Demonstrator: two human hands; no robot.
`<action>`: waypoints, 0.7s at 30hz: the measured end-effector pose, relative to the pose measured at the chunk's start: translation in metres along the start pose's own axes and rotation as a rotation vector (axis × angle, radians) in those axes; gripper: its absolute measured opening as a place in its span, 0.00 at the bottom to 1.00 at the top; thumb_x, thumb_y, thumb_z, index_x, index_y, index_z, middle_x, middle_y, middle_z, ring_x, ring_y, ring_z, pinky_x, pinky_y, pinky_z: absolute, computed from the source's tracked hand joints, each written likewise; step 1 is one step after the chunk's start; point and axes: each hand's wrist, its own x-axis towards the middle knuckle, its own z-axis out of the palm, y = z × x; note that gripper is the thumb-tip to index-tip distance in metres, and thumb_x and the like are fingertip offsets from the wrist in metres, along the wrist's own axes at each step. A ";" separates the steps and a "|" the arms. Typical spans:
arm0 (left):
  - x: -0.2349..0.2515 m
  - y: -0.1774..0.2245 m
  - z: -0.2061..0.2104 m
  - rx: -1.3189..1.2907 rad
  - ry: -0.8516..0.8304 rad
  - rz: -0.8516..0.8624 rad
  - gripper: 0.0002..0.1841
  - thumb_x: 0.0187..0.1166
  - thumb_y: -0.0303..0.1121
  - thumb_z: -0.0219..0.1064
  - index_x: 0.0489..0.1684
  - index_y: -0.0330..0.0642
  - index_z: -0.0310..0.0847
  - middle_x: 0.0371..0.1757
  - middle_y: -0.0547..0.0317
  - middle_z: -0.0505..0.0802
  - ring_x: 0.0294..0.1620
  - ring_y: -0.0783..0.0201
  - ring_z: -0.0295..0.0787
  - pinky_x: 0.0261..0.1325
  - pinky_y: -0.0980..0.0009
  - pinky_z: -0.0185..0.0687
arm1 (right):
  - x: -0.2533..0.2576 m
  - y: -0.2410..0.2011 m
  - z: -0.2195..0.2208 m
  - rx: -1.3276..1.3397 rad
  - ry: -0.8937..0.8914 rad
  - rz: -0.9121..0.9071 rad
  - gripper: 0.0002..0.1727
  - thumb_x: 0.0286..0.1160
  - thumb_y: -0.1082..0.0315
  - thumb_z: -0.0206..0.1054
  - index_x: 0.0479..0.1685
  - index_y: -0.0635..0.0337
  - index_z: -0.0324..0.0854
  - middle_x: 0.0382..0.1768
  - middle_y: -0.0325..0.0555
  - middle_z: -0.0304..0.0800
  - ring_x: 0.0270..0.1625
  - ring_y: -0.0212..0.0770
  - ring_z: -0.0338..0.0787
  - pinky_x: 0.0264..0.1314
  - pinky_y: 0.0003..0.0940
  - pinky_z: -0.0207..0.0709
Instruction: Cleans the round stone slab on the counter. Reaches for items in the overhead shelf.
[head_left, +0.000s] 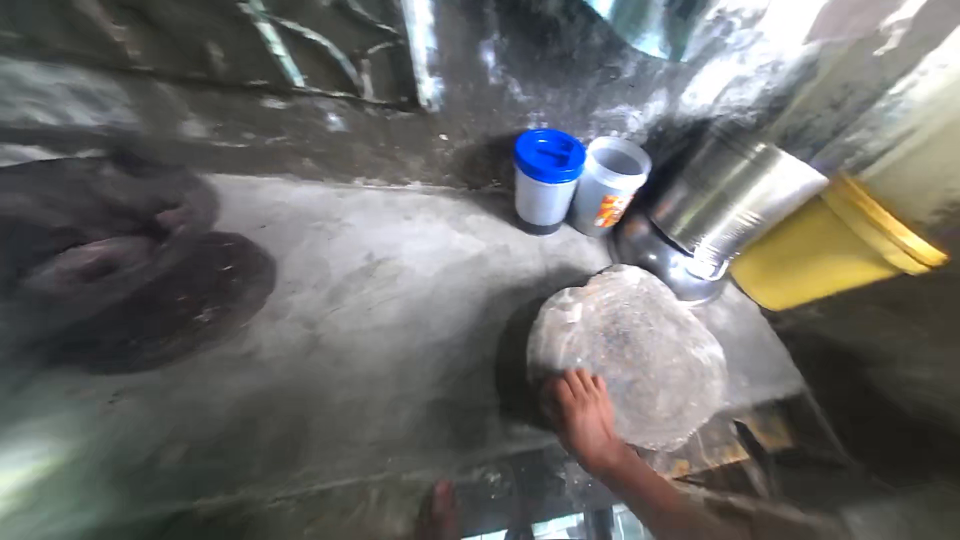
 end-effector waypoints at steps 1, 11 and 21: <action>0.003 0.005 0.010 0.016 -0.055 0.089 0.30 0.95 0.42 0.44 0.79 0.19 0.63 0.79 0.30 0.75 0.81 0.53 0.73 0.82 0.59 0.70 | -0.023 0.025 -0.018 -0.011 -0.021 0.064 0.10 0.72 0.61 0.70 0.43 0.54 0.92 0.45 0.48 0.95 0.50 0.53 0.94 0.50 0.55 0.86; 0.000 0.024 0.046 0.098 -0.197 0.150 0.31 0.95 0.43 0.42 0.78 0.19 0.64 0.79 0.28 0.75 0.81 0.52 0.73 0.81 0.58 0.70 | -0.040 0.028 -0.026 -0.033 0.002 0.213 0.10 0.69 0.59 0.71 0.40 0.54 0.91 0.42 0.48 0.94 0.48 0.53 0.93 0.46 0.54 0.85; 0.018 0.062 0.106 0.269 -0.213 0.279 0.28 0.91 0.34 0.51 0.82 0.19 0.60 0.83 0.26 0.71 0.85 0.42 0.67 0.86 0.54 0.64 | -0.031 0.015 -0.028 0.116 -0.069 0.148 0.10 0.65 0.63 0.75 0.44 0.54 0.92 0.46 0.50 0.95 0.52 0.55 0.93 0.49 0.57 0.85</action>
